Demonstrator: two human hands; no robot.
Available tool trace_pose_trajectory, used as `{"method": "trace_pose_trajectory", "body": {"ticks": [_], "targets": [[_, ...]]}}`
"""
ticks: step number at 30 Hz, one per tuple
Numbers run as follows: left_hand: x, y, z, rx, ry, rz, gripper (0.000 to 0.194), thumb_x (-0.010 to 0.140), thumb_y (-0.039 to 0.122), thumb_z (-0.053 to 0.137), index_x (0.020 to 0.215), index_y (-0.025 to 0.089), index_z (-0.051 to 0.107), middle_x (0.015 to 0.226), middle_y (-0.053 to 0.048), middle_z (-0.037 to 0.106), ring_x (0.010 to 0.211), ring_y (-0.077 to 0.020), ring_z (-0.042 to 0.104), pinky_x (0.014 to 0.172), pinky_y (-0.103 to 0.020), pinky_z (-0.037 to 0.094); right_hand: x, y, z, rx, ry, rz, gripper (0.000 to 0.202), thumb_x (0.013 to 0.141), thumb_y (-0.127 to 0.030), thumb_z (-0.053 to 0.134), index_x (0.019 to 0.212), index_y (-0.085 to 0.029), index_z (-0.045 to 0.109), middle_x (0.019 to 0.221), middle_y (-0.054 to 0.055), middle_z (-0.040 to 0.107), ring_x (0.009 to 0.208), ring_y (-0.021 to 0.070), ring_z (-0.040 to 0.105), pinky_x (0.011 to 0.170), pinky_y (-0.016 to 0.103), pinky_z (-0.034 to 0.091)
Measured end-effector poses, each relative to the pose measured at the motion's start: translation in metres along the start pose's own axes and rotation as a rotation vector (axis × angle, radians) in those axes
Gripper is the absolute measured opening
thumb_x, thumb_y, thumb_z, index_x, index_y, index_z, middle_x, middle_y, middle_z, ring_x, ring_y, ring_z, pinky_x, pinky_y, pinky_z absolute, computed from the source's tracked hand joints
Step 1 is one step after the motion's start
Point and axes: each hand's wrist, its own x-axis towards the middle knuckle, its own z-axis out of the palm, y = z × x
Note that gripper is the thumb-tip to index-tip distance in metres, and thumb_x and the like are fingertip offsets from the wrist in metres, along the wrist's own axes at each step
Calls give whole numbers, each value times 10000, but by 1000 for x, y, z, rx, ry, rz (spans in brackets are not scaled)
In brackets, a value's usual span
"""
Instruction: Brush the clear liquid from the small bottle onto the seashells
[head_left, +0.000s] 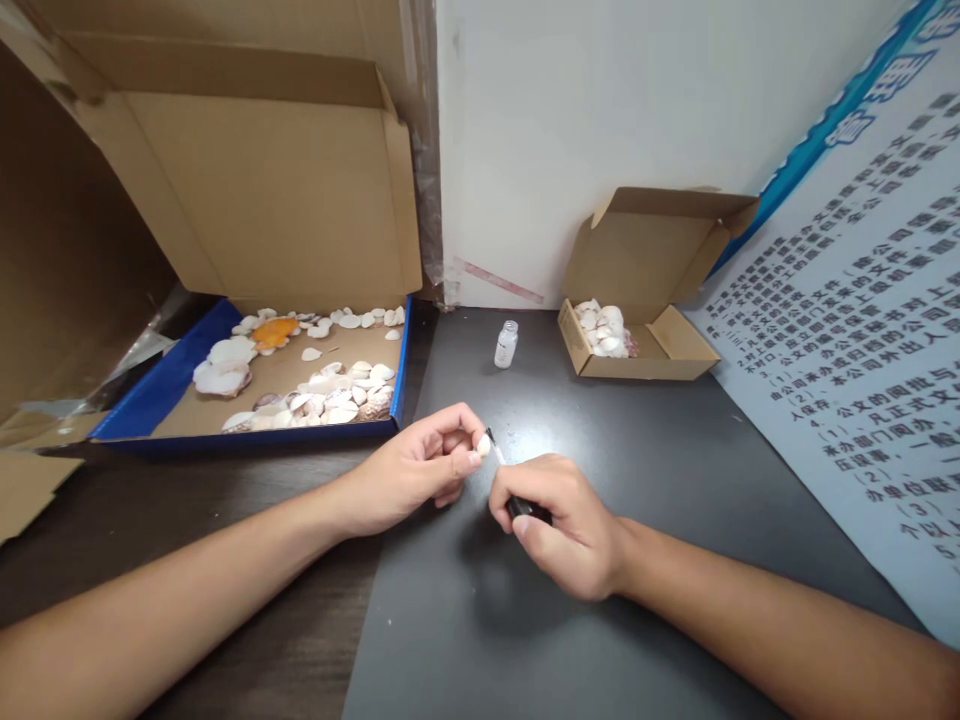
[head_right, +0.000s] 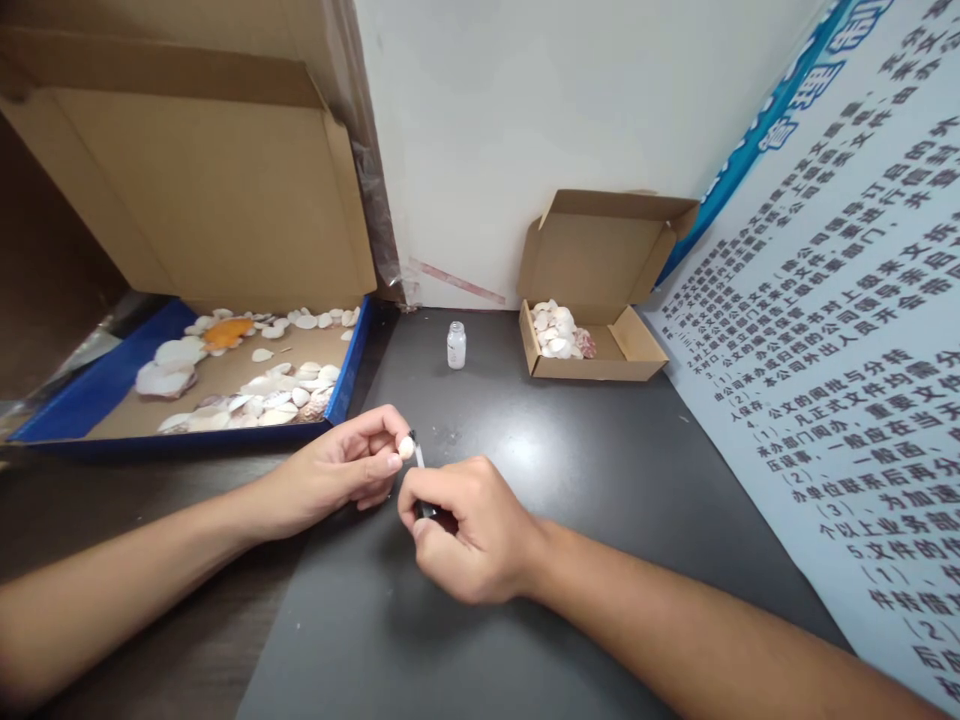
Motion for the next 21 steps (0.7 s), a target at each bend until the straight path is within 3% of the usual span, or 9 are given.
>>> {"method": "trace_pose_trajectory", "body": {"ticks": [5, 11, 16, 21], "targets": [[0, 1, 0, 8, 7, 4, 233, 904, 381, 623, 909, 199, 478, 619, 88, 413, 498, -60, 356, 476, -189, 307, 0, 0, -1, 15, -20, -52, 45, 686, -189, 411, 649, -214, 416, 499, -62, 364, 424, 86, 307, 468, 226, 284], [0, 4, -1, -58, -3, -38, 214, 867, 343, 667, 872, 184, 525, 610, 75, 412, 512, -64, 344, 485, -191, 314, -1, 0, -3, 35, 21, 37, 69, 730, -196, 393, 679, -211, 438, 517, -65, 356, 427, 84, 303, 456, 220, 279], [1, 5, -1, -232, 27, -107, 181, 848, 313, 653, 856, 188, 523, 555, 95, 332, 485, -62, 241, 480, -186, 303, 0, -2, -1, -30, -34, -79, 62, 718, -213, 406, 659, -224, 392, 504, -63, 358, 428, 94, 299, 469, 234, 298], [1, 7, -1, -255, 36, -133, 175, 851, 320, 634, 834, 176, 537, 524, 90, 320, 480, -69, 239, 477, -185, 294, 2, -4, -4, 5, 1, 164, 91, 743, -165, 386, 670, -211, 415, 525, -64, 364, 453, 85, 327, 464, 204, 291]]}}
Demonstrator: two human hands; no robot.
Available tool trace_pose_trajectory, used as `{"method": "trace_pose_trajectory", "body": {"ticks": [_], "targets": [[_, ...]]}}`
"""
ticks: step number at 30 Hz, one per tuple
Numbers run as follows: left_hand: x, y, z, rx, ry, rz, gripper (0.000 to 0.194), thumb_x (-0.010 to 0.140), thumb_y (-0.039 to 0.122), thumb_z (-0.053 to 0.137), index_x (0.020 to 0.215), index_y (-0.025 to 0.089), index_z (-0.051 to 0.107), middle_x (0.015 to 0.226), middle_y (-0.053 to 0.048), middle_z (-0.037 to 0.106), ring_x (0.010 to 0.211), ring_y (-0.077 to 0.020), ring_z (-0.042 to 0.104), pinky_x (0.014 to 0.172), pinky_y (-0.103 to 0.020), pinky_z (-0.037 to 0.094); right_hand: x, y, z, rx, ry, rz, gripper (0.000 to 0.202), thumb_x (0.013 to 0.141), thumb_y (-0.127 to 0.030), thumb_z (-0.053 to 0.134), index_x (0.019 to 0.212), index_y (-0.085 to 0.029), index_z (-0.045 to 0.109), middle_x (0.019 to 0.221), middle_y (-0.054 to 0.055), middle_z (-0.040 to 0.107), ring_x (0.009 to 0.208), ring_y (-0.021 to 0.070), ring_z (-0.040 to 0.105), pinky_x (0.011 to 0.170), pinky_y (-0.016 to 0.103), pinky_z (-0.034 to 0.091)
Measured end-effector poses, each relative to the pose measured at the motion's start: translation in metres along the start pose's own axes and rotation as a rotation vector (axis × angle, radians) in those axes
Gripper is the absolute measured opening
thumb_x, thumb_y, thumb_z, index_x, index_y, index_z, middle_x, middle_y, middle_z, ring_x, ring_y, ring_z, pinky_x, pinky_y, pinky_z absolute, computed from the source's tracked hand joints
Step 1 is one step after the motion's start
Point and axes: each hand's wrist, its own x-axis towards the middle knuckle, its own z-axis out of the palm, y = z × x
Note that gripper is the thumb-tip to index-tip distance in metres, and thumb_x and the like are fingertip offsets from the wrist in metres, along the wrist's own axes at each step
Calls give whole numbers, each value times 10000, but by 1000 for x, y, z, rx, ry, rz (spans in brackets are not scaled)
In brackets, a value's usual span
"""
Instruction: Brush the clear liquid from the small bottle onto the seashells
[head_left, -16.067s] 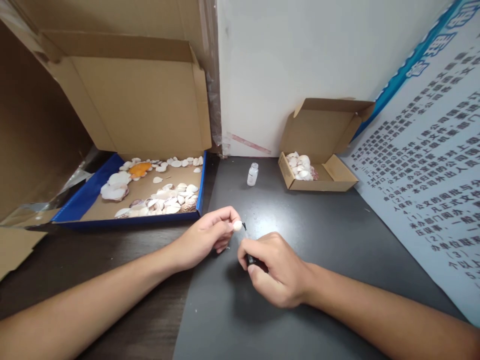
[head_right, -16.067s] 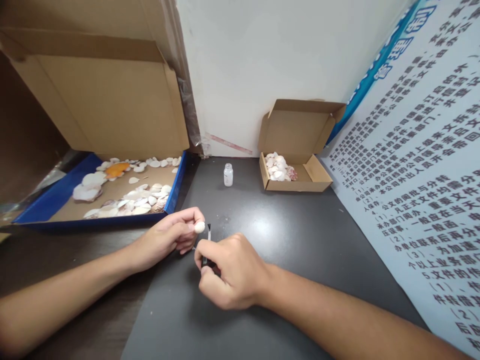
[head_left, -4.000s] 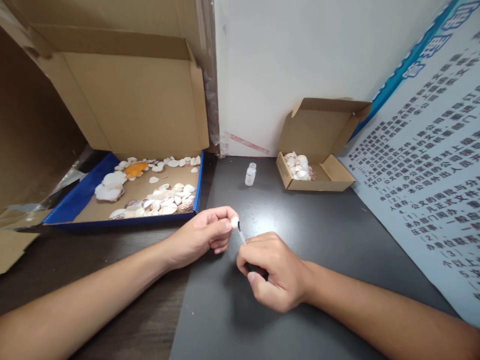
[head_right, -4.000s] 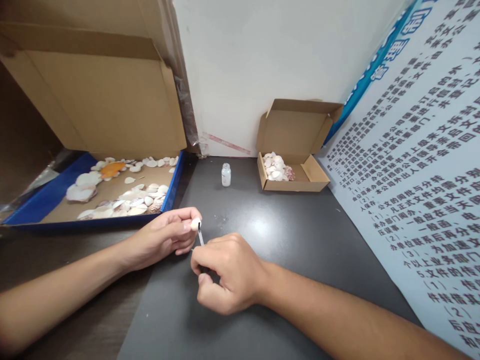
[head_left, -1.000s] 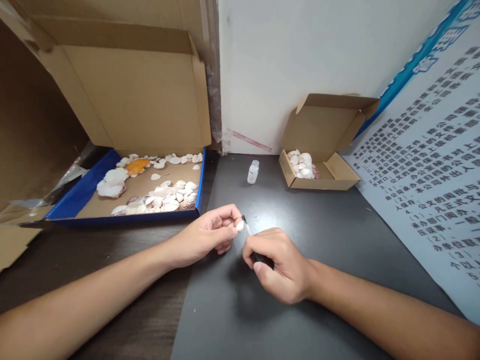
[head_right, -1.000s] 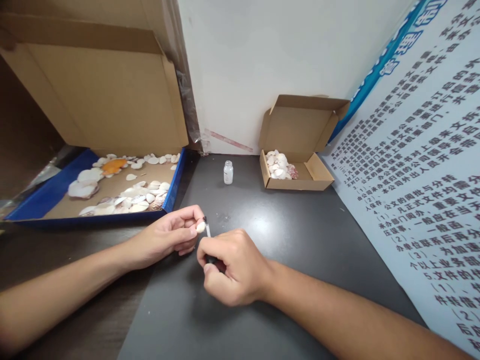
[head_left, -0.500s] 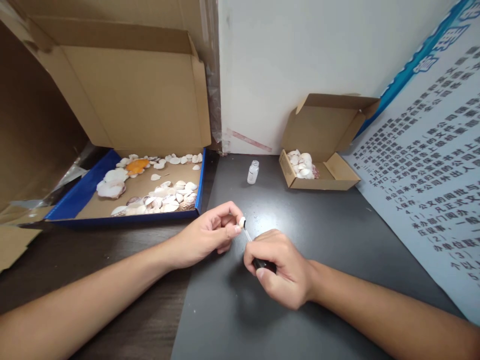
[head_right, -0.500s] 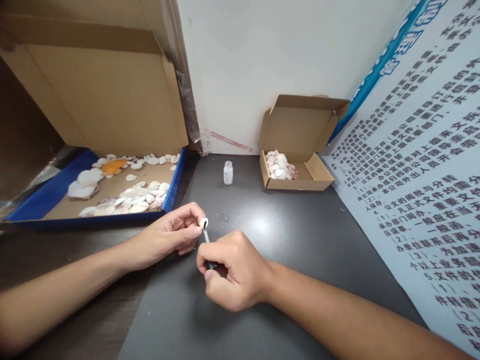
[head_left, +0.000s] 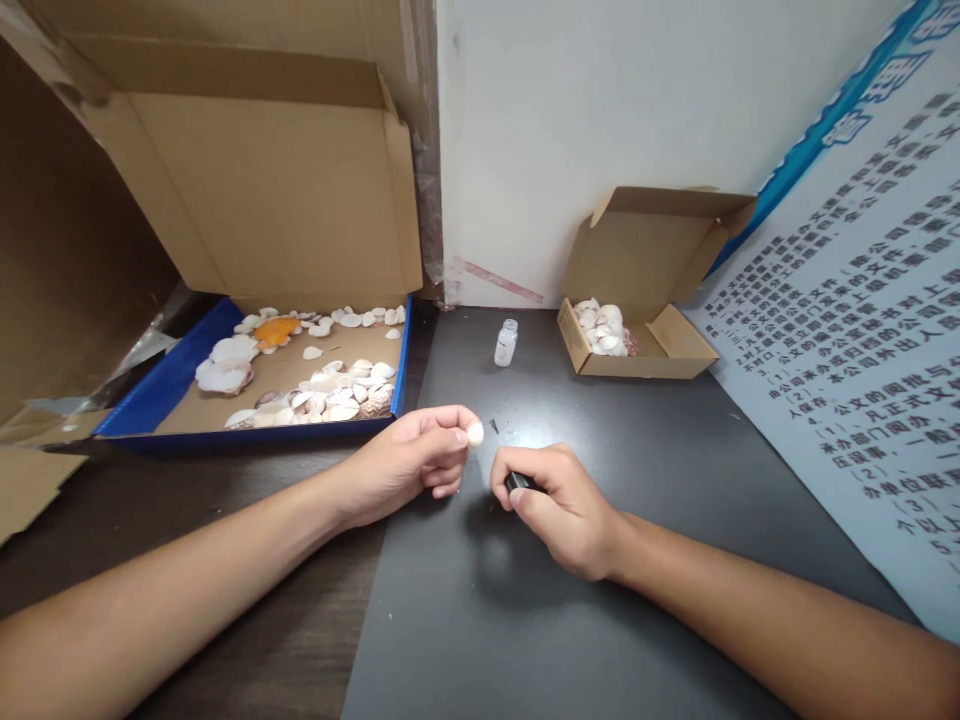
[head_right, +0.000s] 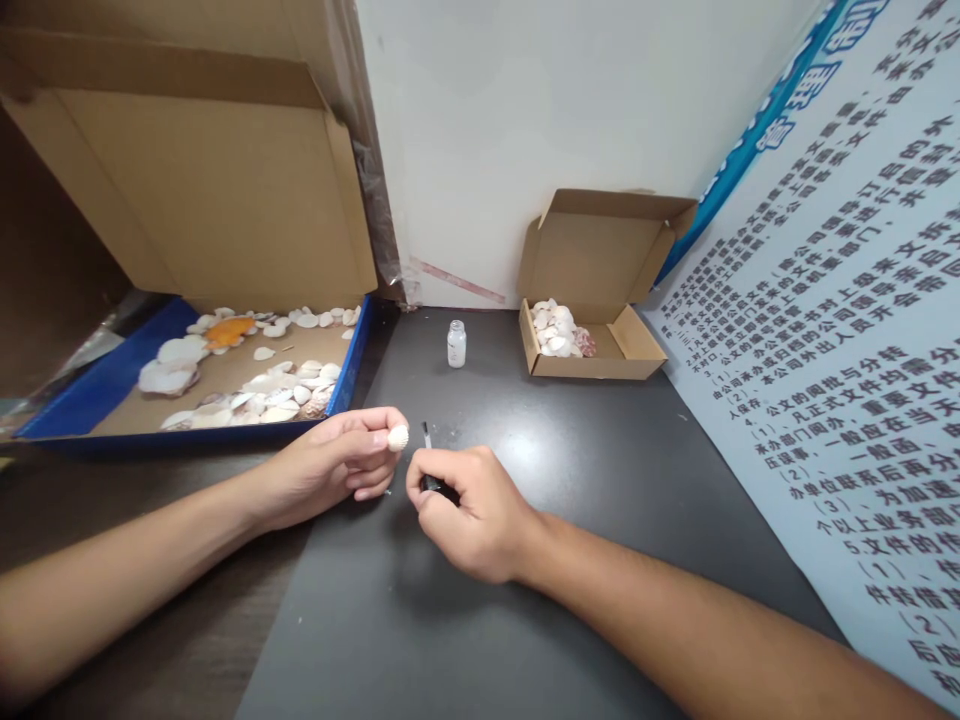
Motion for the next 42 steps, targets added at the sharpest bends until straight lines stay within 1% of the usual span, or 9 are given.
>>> {"method": "trace_pose_trajectory", "body": {"ticks": [1, 5, 11, 19, 25, 31, 35, 38, 42], "targets": [[0, 0, 0, -10, 3, 0, 170, 851, 315, 633, 831, 175, 539, 524, 89, 321, 479, -68, 239, 475, -185, 292, 0, 0, 0, 4, 11, -12, 88, 740, -170, 388, 668, -211, 417, 525, -62, 363, 453, 86, 325, 464, 205, 289], [0, 2, -1, -58, -1, 2, 134, 853, 280, 637, 851, 166, 565, 534, 86, 315, 483, -65, 240, 474, -180, 283, -1, 2, 3, -10, -34, -218, 56, 708, -205, 412, 654, -216, 414, 510, -60, 373, 432, 90, 305, 470, 227, 290], [-1, 4, -3, -90, -15, 6, 137, 848, 272, 661, 855, 155, 592, 530, 75, 336, 490, -66, 254, 480, -184, 270, 0, 3, 2, -24, -85, -96, 79, 767, -217, 403, 704, -207, 450, 531, -65, 374, 441, 88, 317, 467, 217, 288], [-1, 4, -2, -176, -52, -32, 101, 871, 238, 640, 848, 143, 615, 540, 74, 303, 495, -61, 227, 472, -171, 262, -1, 3, 4, -26, -61, -166, 56, 737, -208, 406, 687, -212, 431, 522, -61, 381, 444, 89, 314, 475, 221, 292], [-2, 2, -4, -140, -70, -39, 80, 887, 226, 621, 875, 148, 613, 554, 70, 323, 500, -64, 243, 481, -179, 283, -1, 3, 3, -33, -21, -191, 52, 732, -198, 405, 698, -205, 445, 540, -54, 397, 456, 90, 326, 493, 225, 301], [-1, 0, -4, -111, -65, -42, 91, 871, 229, 642, 852, 147, 609, 559, 70, 327, 505, -66, 245, 482, -178, 305, -2, 3, 4, -61, 34, -283, 49, 730, -184, 409, 716, -208, 449, 581, -35, 456, 489, 103, 363, 519, 233, 338], [-1, 0, -4, -132, -57, -26, 81, 878, 230, 638, 868, 163, 594, 551, 78, 316, 501, -64, 244, 482, -172, 305, -2, 4, 4, -87, -22, -193, 58, 733, -200, 411, 686, -213, 443, 522, -57, 402, 440, 95, 332, 480, 226, 314], [-1, 0, -4, -143, -49, 1, 64, 886, 220, 628, 873, 179, 581, 545, 82, 314, 498, -65, 249, 484, -168, 313, -2, 4, 4, -76, -8, -142, 62, 724, -202, 409, 673, -212, 443, 501, -67, 365, 415, 86, 308, 459, 221, 292], [-1, 1, -3, -139, -46, 14, 63, 886, 220, 628, 884, 185, 577, 546, 84, 325, 494, -62, 249, 483, -162, 332, -2, 4, 5, -51, 2, -264, 52, 702, -199, 411, 660, -214, 437, 500, -61, 386, 424, 91, 296, 467, 231, 293]]}}
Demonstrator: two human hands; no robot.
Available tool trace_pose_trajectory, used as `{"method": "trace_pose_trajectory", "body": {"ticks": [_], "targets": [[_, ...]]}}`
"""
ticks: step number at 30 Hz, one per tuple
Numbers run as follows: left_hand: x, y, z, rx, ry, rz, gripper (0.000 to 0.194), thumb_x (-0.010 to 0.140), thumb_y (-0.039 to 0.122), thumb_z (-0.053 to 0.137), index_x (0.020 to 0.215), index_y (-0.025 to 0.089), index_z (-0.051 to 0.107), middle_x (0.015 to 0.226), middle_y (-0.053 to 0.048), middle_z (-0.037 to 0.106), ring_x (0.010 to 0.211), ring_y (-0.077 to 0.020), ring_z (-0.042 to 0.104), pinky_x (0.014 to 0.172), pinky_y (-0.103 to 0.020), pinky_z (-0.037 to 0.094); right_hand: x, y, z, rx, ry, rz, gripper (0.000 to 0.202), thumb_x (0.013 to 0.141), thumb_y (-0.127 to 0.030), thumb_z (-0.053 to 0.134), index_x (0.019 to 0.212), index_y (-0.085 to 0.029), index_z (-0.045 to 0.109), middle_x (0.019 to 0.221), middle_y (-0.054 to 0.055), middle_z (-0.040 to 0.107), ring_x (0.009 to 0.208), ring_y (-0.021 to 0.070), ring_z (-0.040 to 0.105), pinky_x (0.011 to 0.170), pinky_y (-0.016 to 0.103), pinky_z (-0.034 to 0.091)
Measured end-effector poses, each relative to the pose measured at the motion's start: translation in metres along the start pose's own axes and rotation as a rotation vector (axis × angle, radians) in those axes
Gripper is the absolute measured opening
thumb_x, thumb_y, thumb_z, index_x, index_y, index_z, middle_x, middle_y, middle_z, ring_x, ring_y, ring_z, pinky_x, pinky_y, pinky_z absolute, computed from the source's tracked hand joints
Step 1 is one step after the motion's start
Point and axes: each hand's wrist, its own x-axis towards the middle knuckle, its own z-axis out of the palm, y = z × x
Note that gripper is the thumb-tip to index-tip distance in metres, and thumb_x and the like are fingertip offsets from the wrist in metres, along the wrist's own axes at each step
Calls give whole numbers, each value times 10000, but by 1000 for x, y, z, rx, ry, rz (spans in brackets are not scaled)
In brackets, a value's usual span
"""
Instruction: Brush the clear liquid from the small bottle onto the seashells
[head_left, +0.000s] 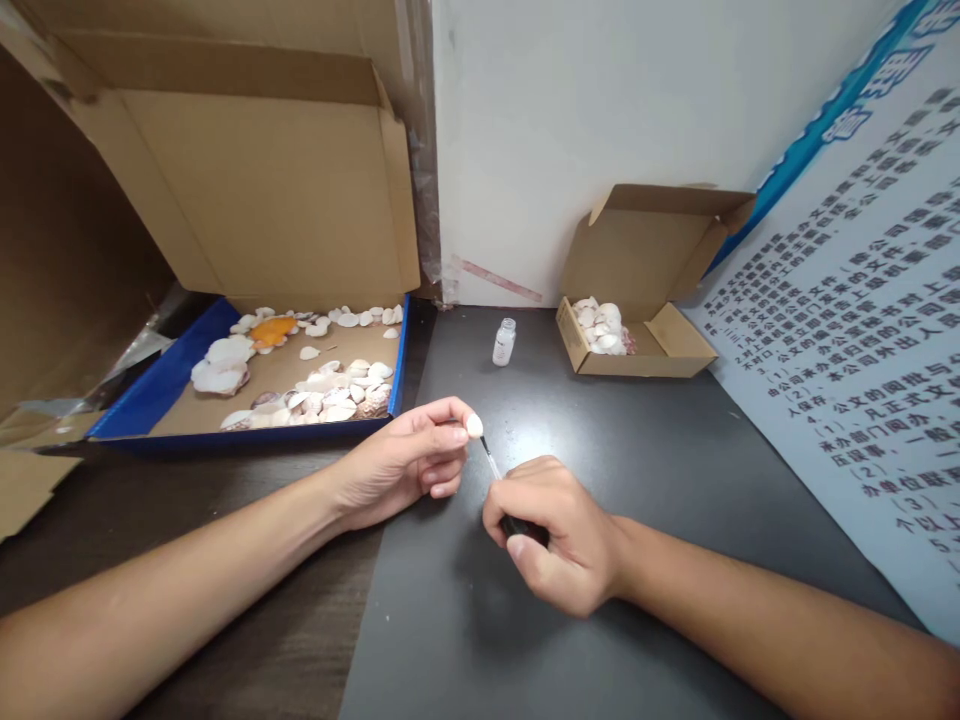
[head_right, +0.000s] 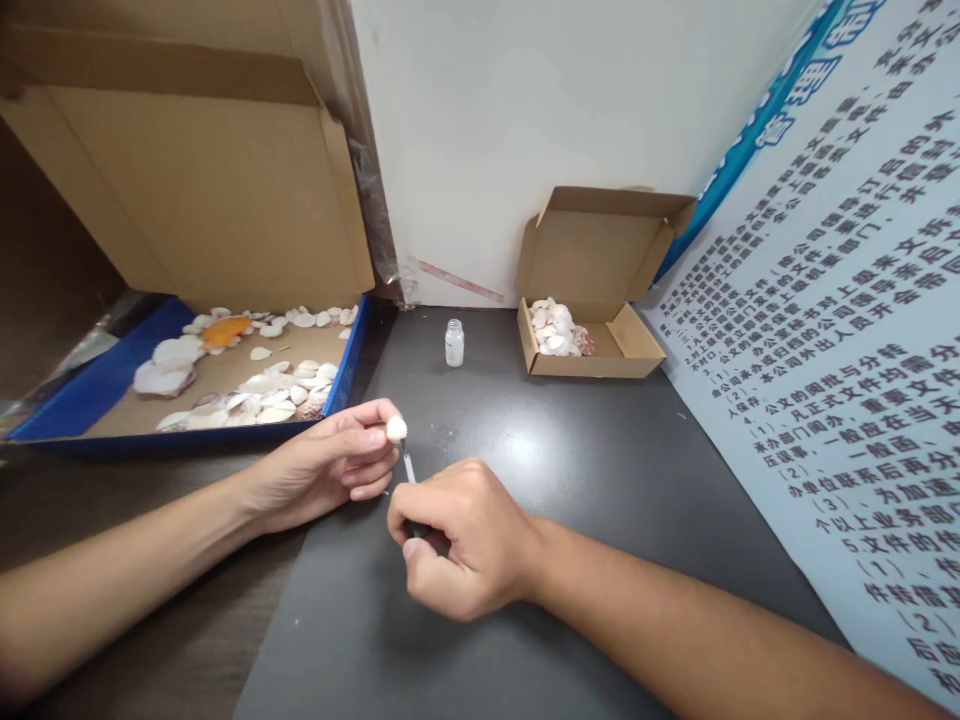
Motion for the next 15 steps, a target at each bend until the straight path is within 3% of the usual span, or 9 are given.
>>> {"method": "trace_pose_trajectory", "body": {"ticks": [5, 15], "targets": [[1, -1, 0, 9, 2, 11, 77, 890, 222, 636, 881, 187, 568, 538, 88, 343, 487, -57, 267, 482, -158, 343, 0, 0, -1, 24, -29, 50, 69, 739, -203, 409, 697, -208, 464, 522, -61, 397, 436, 91, 319, 478, 229, 303], [0, -2, 1, 37, -13, -1, 131, 864, 236, 669, 877, 174, 554, 564, 83, 393, 492, -47, 309, 486, -156, 364, 2, 0, -4, -5, 52, 130, 107, 795, -193, 392, 734, -197, 480, 565, -47, 438, 468, 95, 376, 488, 217, 327]]}}
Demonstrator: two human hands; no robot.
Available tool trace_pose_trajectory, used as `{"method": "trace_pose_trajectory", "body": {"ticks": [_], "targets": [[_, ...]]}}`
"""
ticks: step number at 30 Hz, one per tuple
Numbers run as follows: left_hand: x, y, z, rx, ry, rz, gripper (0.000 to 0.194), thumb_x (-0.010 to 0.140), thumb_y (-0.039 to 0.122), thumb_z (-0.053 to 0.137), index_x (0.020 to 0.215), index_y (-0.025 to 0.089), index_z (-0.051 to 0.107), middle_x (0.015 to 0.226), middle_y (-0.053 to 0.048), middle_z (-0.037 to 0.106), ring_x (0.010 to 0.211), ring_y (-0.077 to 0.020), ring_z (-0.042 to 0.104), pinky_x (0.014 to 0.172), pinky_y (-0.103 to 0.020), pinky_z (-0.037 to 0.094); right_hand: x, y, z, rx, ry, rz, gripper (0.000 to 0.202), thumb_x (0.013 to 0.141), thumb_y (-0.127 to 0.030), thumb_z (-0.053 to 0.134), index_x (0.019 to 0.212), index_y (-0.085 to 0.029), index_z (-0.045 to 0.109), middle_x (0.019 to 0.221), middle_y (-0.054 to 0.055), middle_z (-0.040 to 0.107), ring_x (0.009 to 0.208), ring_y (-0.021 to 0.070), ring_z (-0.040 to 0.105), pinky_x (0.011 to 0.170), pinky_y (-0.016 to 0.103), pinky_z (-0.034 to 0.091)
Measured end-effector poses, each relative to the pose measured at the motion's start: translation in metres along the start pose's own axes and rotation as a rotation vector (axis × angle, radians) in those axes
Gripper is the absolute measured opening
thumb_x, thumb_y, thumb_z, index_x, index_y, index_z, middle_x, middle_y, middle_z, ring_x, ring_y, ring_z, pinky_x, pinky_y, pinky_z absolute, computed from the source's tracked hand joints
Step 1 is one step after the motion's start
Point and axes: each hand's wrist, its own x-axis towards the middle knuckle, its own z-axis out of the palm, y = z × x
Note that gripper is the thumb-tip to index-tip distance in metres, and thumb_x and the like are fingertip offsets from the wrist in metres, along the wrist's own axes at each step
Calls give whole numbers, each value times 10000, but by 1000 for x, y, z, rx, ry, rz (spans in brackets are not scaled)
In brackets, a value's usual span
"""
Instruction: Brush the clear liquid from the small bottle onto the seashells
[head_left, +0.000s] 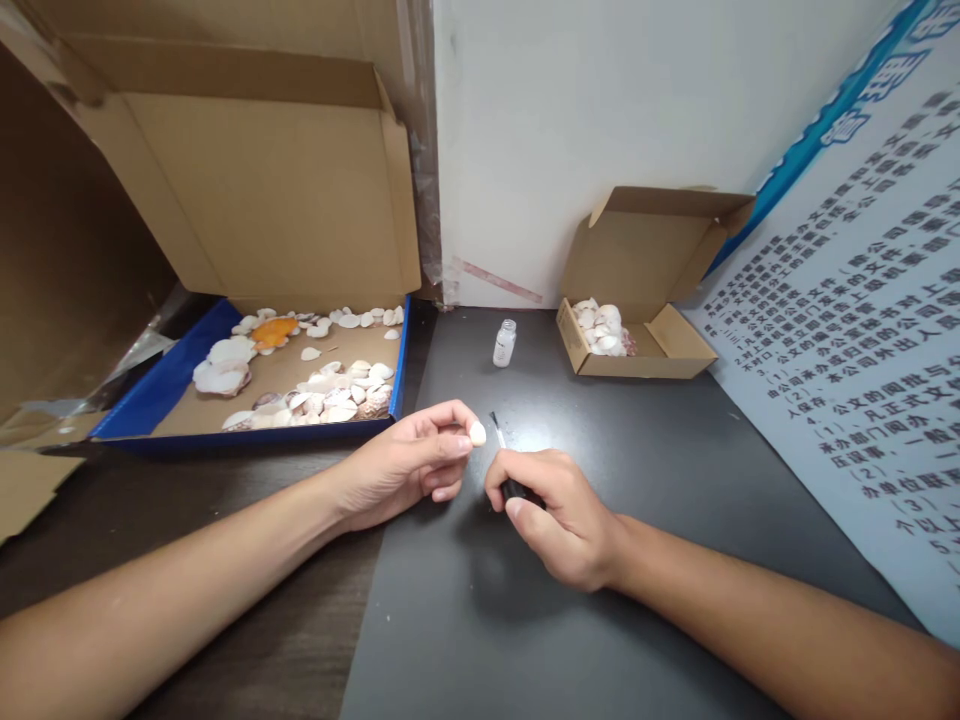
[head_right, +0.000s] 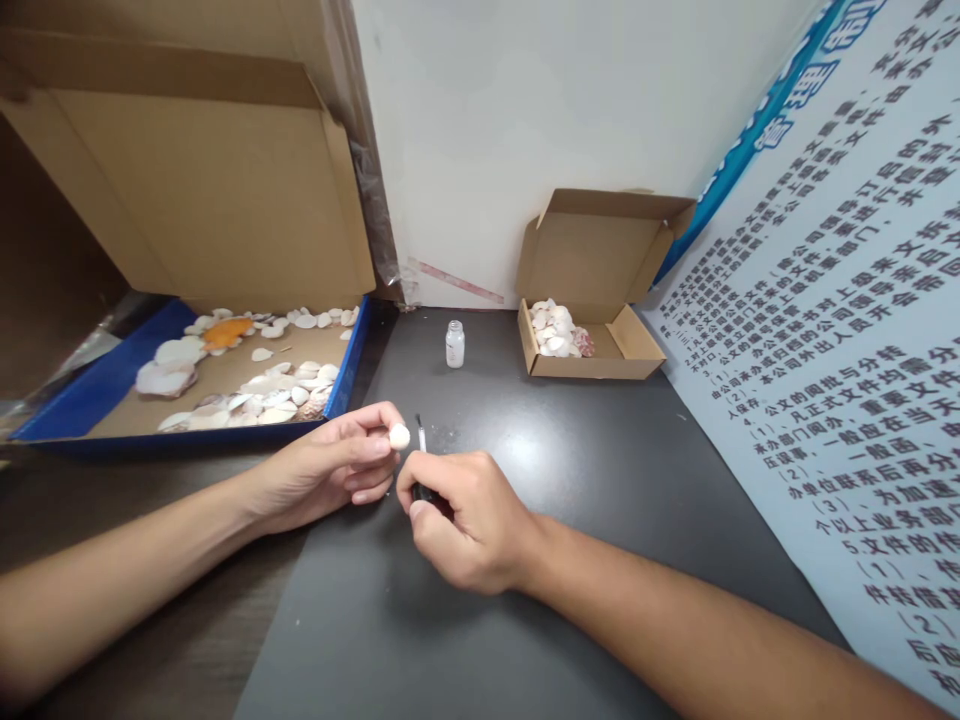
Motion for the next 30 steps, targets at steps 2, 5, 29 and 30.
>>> {"method": "trace_pose_trajectory", "body": {"ticks": [2, 5, 29, 30], "targets": [[0, -1, 1, 24, 7, 5, 150, 858, 240, 676, 874, 168, 546, 591, 75, 422, 496, -43, 332, 482, -156, 366, 0, 0, 1, -8, 20, -18, 100, 790, -187, 392, 734, -202, 473, 568, -44, 441, 477, 101, 389, 496, 220, 337], [0, -3, 2, 53, 23, 30, 163, 877, 259, 661, 881, 174, 522, 590, 87, 398, 484, -36, 312, 470, -150, 360, -2, 0, 3, -7, -31, -104, 67, 749, -200, 411, 699, -213, 454, 529, -55, 408, 444, 101, 332, 483, 231, 318], [-1, -7, 7, 370, 82, 112, 220, 931, 389, 575, 899, 218, 441, 645, 103, 425, 362, -12, 318, 340, -145, 333, -2, 1, 3, 26, -104, -145, 59, 759, -208, 397, 705, -223, 417, 509, -61, 401, 414, 99, 346, 461, 233, 320], [-1, -7, 7, 373, 71, 104, 219, 928, 392, 578, 902, 217, 449, 646, 100, 432, 367, -14, 329, 342, -144, 327, -2, 1, 3, 32, -97, -140, 58, 757, -206, 400, 705, -221, 422, 506, -63, 397, 410, 97, 342, 459, 232, 316]]}}
